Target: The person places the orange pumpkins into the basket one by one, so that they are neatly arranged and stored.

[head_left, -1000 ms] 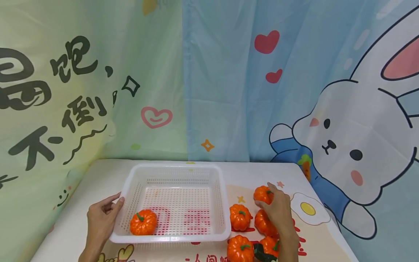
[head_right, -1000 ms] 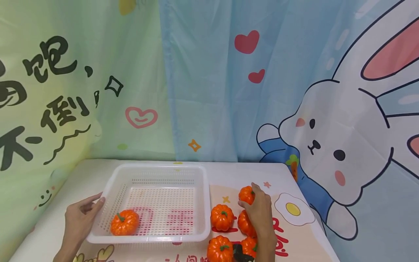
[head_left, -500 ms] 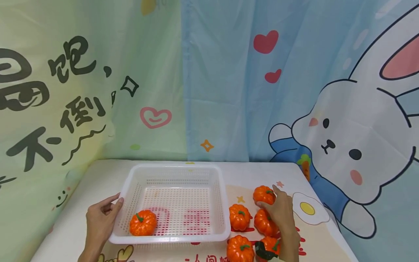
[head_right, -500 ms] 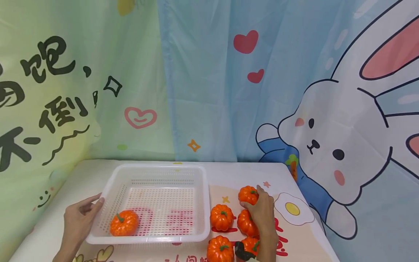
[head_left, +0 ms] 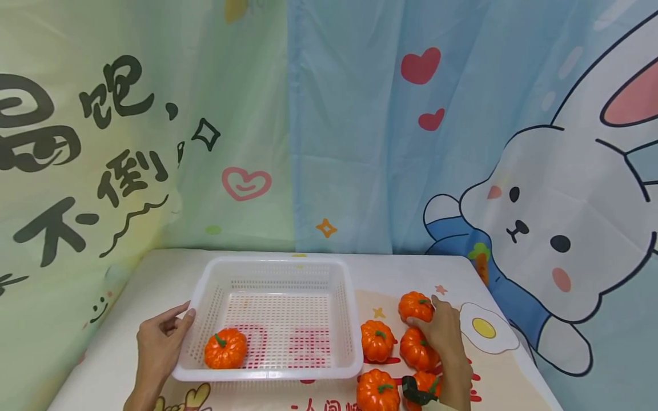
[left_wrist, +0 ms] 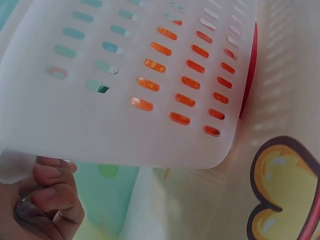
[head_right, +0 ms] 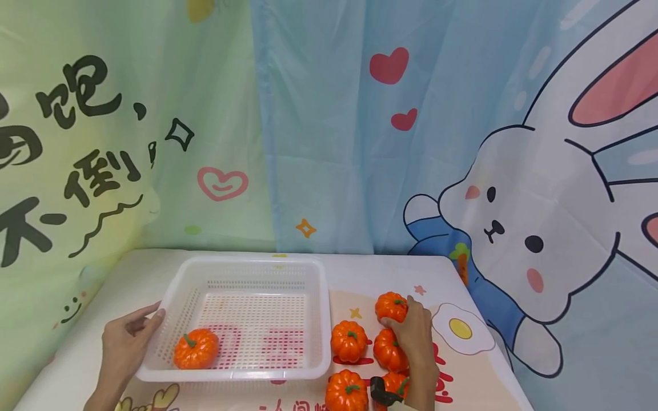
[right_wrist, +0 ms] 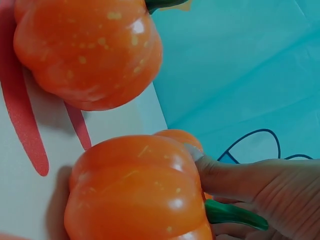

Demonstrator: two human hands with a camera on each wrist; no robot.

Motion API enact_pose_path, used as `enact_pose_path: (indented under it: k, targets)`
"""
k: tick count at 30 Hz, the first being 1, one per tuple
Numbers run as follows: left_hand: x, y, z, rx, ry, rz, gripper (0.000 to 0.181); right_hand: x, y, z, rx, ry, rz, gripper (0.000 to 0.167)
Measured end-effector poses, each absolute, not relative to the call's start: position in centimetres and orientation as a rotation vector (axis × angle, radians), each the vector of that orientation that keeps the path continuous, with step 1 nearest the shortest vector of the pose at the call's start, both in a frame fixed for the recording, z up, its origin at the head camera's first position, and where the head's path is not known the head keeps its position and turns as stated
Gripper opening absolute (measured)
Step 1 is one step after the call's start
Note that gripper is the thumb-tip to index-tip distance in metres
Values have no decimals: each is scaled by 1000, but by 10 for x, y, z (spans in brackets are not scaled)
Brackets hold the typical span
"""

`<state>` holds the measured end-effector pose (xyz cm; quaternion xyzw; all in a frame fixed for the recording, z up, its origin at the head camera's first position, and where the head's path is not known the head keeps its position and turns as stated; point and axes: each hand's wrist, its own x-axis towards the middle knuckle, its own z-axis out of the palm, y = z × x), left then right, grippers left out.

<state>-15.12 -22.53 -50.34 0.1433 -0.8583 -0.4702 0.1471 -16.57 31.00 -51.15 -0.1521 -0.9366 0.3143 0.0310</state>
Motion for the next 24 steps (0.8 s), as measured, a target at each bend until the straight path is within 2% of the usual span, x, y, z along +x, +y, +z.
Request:
enact_pose_path:
  k: [24]
  targets:
    - [-151, -225, -504, 396, -2432, -1364, 33, -170, 308, -512, -467, -2922, 1057, 79]
